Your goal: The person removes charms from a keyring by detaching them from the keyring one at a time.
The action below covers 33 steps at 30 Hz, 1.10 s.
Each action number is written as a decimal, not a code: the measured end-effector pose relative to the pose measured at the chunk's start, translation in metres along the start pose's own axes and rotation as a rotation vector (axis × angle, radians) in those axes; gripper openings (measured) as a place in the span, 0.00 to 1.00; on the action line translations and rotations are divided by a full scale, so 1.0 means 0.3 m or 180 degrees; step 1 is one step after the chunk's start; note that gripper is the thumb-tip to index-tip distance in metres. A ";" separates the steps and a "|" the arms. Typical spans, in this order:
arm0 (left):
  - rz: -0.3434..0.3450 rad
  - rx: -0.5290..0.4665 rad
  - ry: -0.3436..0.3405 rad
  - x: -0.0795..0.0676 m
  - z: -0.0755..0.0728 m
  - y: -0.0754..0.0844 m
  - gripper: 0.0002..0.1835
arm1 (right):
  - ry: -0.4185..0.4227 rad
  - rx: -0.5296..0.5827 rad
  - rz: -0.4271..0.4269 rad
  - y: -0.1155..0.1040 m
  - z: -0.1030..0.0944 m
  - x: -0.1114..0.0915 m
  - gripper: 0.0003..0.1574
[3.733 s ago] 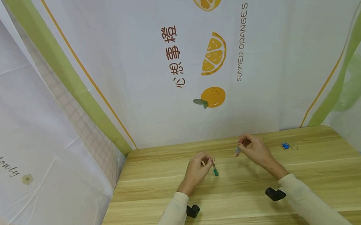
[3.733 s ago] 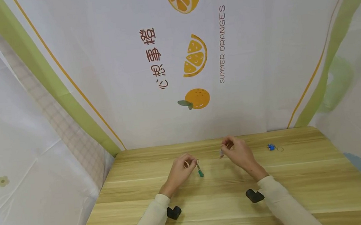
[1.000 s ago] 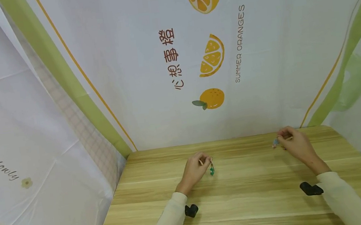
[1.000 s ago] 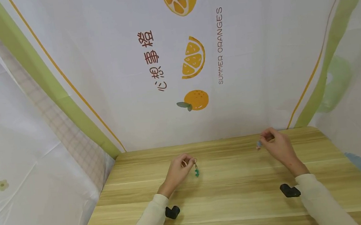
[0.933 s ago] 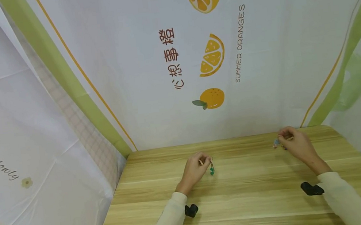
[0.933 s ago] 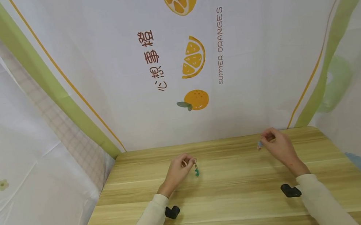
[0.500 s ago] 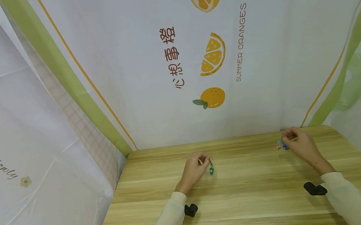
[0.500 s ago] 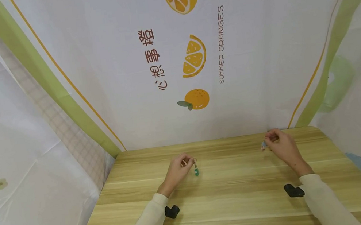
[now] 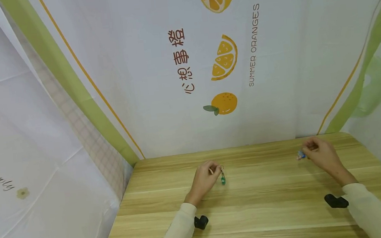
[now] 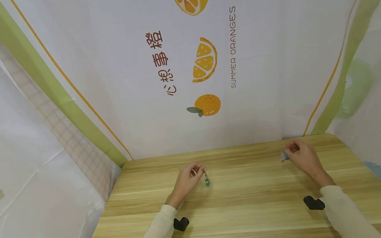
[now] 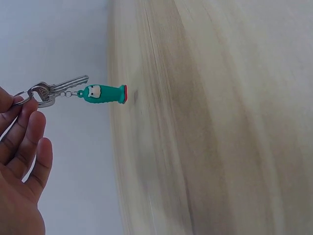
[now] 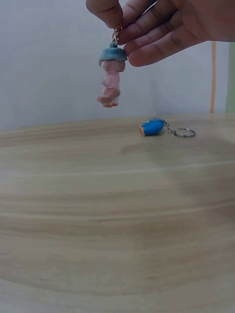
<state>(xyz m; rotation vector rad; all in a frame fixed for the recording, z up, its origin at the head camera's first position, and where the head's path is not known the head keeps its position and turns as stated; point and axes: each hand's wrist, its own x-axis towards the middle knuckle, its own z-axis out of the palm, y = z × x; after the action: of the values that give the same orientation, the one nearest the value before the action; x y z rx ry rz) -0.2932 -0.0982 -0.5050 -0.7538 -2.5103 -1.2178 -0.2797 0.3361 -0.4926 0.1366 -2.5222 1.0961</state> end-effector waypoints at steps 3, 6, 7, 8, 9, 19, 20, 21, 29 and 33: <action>-0.0007 0.0017 -0.0012 0.002 -0.003 0.001 0.09 | 0.0006 0.0028 0.0001 0.017 0.000 -0.007 0.16; -0.0009 0.0024 -0.0023 0.004 -0.003 0.002 0.10 | -0.0008 0.0054 0.0022 0.038 0.000 -0.012 0.16; -0.0011 0.0020 -0.0024 0.005 -0.004 0.003 0.10 | -0.0017 0.0065 0.0035 0.044 -0.001 -0.012 0.16; -0.0012 0.0017 -0.0024 0.005 -0.004 0.003 0.10 | -0.0022 0.0063 0.0049 0.051 -0.001 -0.013 0.17; -0.0013 0.0010 -0.0022 0.005 -0.004 0.003 0.10 | -0.0027 0.0042 0.0064 0.058 -0.002 -0.014 0.17; -0.0069 0.0024 -0.0014 0.006 -0.001 0.003 0.08 | -0.0078 -0.0081 0.0183 0.121 -0.020 -0.019 0.19; -0.0070 0.0024 -0.0015 0.005 -0.001 0.003 0.08 | -0.0080 -0.0097 0.0198 0.128 -0.020 -0.020 0.19; -0.0073 0.0025 -0.0017 0.005 -0.001 0.003 0.08 | -0.0078 -0.0118 0.0204 0.134 -0.021 -0.021 0.19; -0.0065 0.0001 -0.0024 0.002 -0.003 0.003 0.08 | 0.0044 -0.0301 0.0151 0.169 -0.023 -0.031 0.13; -0.0071 0.0011 -0.0013 0.002 -0.004 0.001 0.09 | -0.0007 -0.0405 0.0272 0.184 -0.028 -0.037 0.15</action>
<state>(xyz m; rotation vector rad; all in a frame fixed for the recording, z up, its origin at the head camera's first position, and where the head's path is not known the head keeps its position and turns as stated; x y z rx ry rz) -0.2936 -0.0986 -0.5038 -0.7301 -2.5300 -1.2199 -0.2801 0.3795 -0.5294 -0.0047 -2.6122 0.9636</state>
